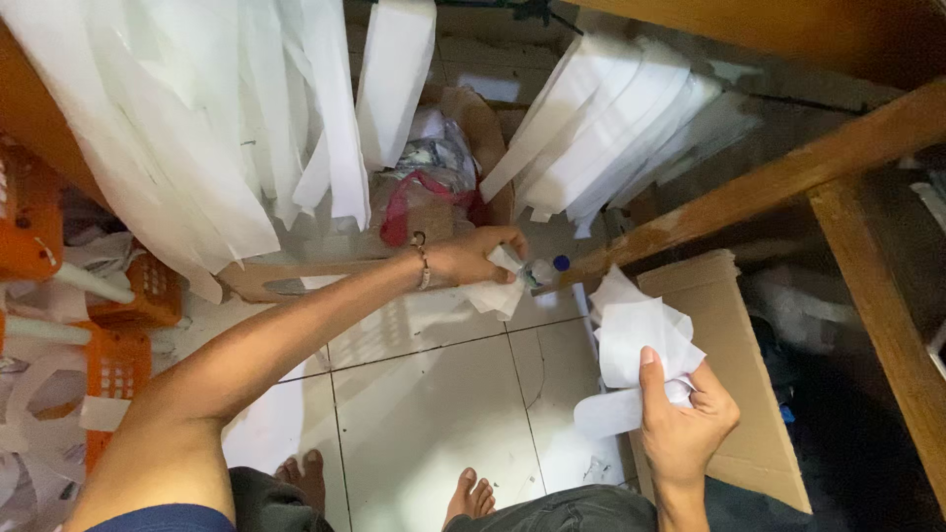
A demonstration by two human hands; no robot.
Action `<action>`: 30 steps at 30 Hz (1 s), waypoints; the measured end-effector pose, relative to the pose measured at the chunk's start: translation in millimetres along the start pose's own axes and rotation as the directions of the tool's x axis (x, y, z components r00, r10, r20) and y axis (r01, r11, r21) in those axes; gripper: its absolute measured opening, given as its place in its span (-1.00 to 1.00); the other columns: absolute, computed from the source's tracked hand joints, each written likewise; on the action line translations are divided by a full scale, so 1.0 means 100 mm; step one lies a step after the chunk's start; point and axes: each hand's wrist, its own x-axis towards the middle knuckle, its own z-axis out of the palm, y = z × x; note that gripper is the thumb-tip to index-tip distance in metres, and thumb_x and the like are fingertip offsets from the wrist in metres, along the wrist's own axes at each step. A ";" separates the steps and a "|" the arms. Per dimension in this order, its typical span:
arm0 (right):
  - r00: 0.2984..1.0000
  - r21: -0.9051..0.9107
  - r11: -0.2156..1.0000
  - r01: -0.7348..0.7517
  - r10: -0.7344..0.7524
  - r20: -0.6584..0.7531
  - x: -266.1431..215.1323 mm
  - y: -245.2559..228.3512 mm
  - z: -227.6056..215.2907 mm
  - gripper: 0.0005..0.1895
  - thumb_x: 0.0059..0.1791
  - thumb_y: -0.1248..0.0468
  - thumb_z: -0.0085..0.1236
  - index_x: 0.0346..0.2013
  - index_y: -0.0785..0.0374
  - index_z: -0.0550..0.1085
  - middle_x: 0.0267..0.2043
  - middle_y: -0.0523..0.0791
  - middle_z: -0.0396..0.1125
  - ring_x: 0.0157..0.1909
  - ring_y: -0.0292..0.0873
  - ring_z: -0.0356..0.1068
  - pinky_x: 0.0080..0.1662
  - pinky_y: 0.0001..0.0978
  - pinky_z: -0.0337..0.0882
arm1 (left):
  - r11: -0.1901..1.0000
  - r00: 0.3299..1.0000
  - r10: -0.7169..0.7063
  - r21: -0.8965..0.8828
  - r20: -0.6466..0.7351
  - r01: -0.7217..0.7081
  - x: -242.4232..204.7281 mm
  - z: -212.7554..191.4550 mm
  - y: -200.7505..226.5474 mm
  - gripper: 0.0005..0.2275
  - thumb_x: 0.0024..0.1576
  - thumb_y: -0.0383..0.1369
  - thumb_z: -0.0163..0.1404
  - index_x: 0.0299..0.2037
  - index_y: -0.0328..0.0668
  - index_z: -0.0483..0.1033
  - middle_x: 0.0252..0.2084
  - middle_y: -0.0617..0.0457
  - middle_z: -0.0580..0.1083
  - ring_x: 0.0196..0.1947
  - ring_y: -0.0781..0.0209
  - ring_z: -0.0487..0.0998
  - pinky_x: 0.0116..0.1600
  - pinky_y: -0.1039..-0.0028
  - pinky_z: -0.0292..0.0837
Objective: The person places white paper templates onto black fabric pieces on a wooden workbench. They then pick up and position additional fabric pieces, aligning them with the templates. The person continues to handle and arrange the fabric and paper pieces on the table.
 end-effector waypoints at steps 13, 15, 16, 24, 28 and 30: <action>0.748 -0.418 0.631 0.653 -0.622 0.231 -0.04 -0.22 0.10 -0.76 -0.12 0.42 0.32 -0.53 0.27 0.37 -0.54 -0.05 0.11 -0.40 0.04 0.19 -0.14 -0.07 0.21 | 0.649 0.892 0.231 -0.745 0.388 0.156 -0.09 0.50 0.37 -0.50 0.23 0.04 -0.16 0.01 -0.23 0.63 -0.01 -0.06 0.59 -0.07 0.15 0.60 0.03 0.27 0.52; 0.657 -0.468 0.472 0.747 -0.632 0.411 -0.10 -0.27 0.13 -0.86 -0.25 0.40 0.25 -0.47 0.27 0.45 -0.54 -0.11 0.18 -0.43 -0.06 0.23 -0.15 -0.12 0.19 | 0.486 0.824 0.350 -0.839 0.445 0.246 -0.17 0.59 0.48 -0.23 0.21 0.33 -0.35 0.01 -0.28 0.63 -0.01 -0.09 0.60 -0.06 0.14 0.62 0.05 0.31 0.54; 0.608 -0.479 0.387 0.787 -0.618 0.499 -0.13 -0.30 0.15 -0.83 -0.32 0.39 0.22 -0.45 0.26 0.49 -0.54 -0.13 0.21 -0.44 -0.10 0.24 -0.15 -0.15 0.18 | 0.485 0.852 0.295 -0.836 0.433 0.257 -0.21 0.62 0.51 -0.35 0.20 0.23 -0.26 0.04 -0.19 0.58 0.02 0.00 0.58 -0.02 0.22 0.61 0.08 0.35 0.53; 0.674 -0.389 0.551 0.738 -0.573 0.467 -0.11 -0.41 0.25 -0.72 -0.15 0.25 0.31 -0.23 0.34 0.53 -0.50 -0.13 0.23 -0.38 -0.10 0.24 -0.12 -0.18 0.19 | 0.801 0.957 0.131 -0.596 0.258 0.051 -0.16 0.65 0.40 -0.59 0.30 -0.09 0.05 -0.04 -0.42 0.59 -0.17 0.00 0.55 -0.26 0.30 0.48 -0.21 0.41 0.39; 0.770 -0.323 0.703 0.633 -0.528 0.359 -0.09 -0.32 0.12 -0.63 -0.15 0.18 0.37 -0.20 0.38 0.52 -0.49 -0.14 0.30 -0.38 -0.18 0.25 -0.13 -0.22 0.19 | 0.856 0.989 0.073 -0.517 0.129 0.004 -0.02 0.51 0.19 -0.61 0.22 -0.07 0.01 0.02 -0.24 0.57 -0.10 0.10 0.57 -0.16 0.39 0.53 -0.07 0.49 0.45; 0.929 -0.266 0.898 0.349 -0.294 0.225 -0.10 -0.24 0.00 -0.73 -0.12 0.28 0.24 -0.20 0.39 0.53 -0.42 -0.12 0.34 -0.39 -0.21 0.27 -0.22 -0.35 0.22 | 0.903 0.994 0.089 -0.427 0.064 -0.054 0.01 0.36 0.07 -0.59 0.21 -0.05 0.00 0.05 -0.22 0.56 -0.07 0.12 0.59 -0.10 0.42 0.54 -0.01 0.51 0.46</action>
